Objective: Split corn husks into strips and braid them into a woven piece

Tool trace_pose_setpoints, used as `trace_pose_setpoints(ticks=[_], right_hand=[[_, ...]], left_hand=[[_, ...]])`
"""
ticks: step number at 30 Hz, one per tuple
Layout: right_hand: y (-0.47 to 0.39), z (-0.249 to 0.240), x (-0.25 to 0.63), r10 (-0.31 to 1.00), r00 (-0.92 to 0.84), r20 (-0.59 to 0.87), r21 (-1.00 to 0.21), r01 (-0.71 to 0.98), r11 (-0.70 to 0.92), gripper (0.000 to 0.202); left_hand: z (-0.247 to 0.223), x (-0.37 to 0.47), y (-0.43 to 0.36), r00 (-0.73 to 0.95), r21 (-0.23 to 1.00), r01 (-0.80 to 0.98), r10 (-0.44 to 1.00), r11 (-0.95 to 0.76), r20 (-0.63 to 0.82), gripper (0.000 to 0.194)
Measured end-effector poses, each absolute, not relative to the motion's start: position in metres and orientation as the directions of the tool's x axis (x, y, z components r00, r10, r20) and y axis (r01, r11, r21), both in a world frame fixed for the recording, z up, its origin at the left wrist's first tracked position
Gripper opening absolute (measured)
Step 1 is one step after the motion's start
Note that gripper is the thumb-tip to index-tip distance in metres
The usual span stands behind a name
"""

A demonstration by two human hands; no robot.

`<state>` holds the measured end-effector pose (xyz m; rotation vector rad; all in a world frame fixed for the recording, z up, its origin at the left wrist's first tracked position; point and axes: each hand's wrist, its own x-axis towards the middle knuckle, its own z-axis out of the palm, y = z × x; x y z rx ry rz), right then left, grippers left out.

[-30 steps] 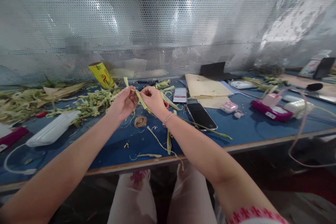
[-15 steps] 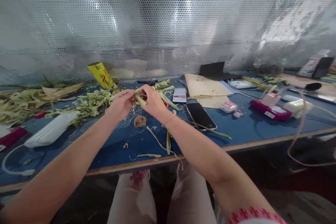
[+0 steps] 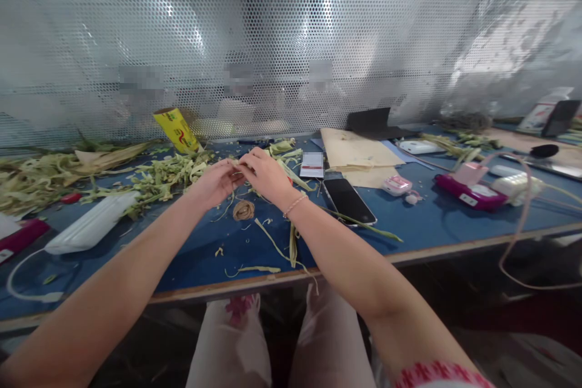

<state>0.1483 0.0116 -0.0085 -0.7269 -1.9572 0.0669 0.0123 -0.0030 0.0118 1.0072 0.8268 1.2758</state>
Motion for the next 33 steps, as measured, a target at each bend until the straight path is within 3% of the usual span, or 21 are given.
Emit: trace_pose_setpoints(ticks=[6, 9, 15, 18, 22, 27, 33], right_hand=[[0.010, -0.003, 0.150, 0.432, -0.336, 0.837, -0.266, 0.440, 0.858, 0.012], [0.012, -0.001, 0.150, 0.430, -0.322, 0.843, -0.285, 0.410, 0.866, 0.011], [0.015, -0.002, 0.149, 0.544, -0.293, 0.786, -0.408, 0.416, 0.813, 0.020], [0.014, -0.001, 0.147, 0.578, -0.273, 0.769, -0.459, 0.395, 0.796, 0.021], [0.014, -0.002, 0.145, 0.697, -0.223, 0.682, -0.624, 0.320, 0.713, 0.018], [0.018, -0.004, 0.142, 0.789, -0.162, 0.593, -0.774, 0.156, 0.614, 0.014], [0.024, -0.008, 0.142, 0.818, -0.217, 0.532, -0.833, 0.039, 0.552, 0.016]], left_hand=[[0.008, 0.013, -0.003, 0.133, 0.954, -0.282, 0.980, -0.104, 0.146, 0.013], [0.006, 0.013, -0.001, 0.121, 0.955, -0.240, 0.971, -0.172, 0.205, 0.013], [0.002, 0.006, 0.007, 0.129, 0.914, -0.005, 0.907, -0.405, 0.402, 0.009], [0.002, 0.004, 0.005, 0.168, 0.839, 0.182, 0.857, -0.512, 0.486, 0.008], [0.003, 0.004, 0.000, 0.222, 0.716, 0.392, 0.815, -0.578, 0.535, 0.008], [0.005, 0.007, -0.002, 0.237, 0.586, 0.528, 0.769, -0.615, 0.593, 0.018], [0.009, 0.007, -0.005, 0.258, 0.550, 0.561, 0.762, -0.618, 0.593, 0.019]])
